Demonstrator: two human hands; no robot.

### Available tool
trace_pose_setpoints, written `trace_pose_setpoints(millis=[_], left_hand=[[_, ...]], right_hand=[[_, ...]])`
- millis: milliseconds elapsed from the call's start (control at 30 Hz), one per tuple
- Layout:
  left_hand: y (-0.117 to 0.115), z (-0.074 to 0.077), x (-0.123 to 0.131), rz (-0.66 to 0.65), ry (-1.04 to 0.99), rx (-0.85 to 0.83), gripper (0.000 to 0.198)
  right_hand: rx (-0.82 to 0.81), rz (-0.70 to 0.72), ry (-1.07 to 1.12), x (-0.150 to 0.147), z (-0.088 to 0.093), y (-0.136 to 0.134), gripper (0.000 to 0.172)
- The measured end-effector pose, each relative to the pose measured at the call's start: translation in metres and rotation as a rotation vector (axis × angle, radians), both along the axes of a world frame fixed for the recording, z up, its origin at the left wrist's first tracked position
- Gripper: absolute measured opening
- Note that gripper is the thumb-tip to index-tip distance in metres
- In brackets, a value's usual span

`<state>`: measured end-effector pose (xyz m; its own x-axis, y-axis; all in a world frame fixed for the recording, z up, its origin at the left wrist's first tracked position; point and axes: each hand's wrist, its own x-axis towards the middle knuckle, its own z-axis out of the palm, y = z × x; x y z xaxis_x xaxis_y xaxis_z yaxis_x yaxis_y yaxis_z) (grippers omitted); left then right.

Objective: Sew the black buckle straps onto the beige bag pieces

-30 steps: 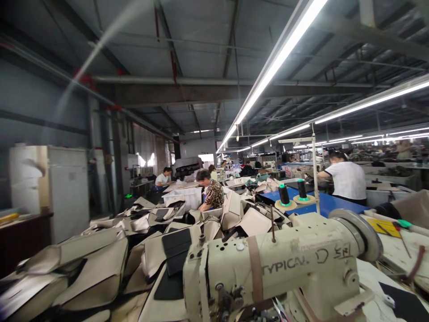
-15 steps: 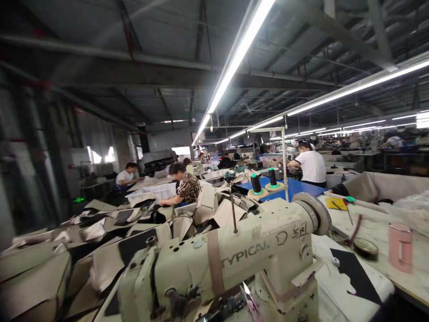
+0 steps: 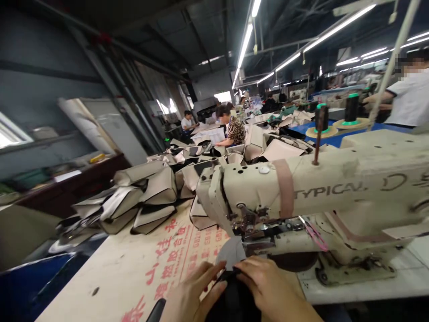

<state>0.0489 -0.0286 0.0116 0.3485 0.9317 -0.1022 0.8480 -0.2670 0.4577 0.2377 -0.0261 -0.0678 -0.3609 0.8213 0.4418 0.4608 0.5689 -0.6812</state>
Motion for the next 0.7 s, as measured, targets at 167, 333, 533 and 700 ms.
trace_pose_setpoints(millis=[167,333,533,700], left_hand=[[0.006,-0.01,0.016,0.089,-0.104,-0.011,0.037],[0.006,-0.02,0.014,0.008,-0.127,0.063,0.021],[0.0,-0.037,-0.004,-0.258,-0.076,0.414,0.006],[-0.001,-0.041,-0.013,-0.55,-0.201,0.526,0.016]], right_hand=[[-0.022,0.008,-0.012,0.005,-0.003,-0.004,0.022],[-0.031,0.102,-0.054,0.009,0.003,-0.004,0.023],[0.037,0.207,-0.028,0.012,0.007,-0.006,0.023],[0.075,0.349,-0.145,0.014,0.017,-0.01,0.029]])
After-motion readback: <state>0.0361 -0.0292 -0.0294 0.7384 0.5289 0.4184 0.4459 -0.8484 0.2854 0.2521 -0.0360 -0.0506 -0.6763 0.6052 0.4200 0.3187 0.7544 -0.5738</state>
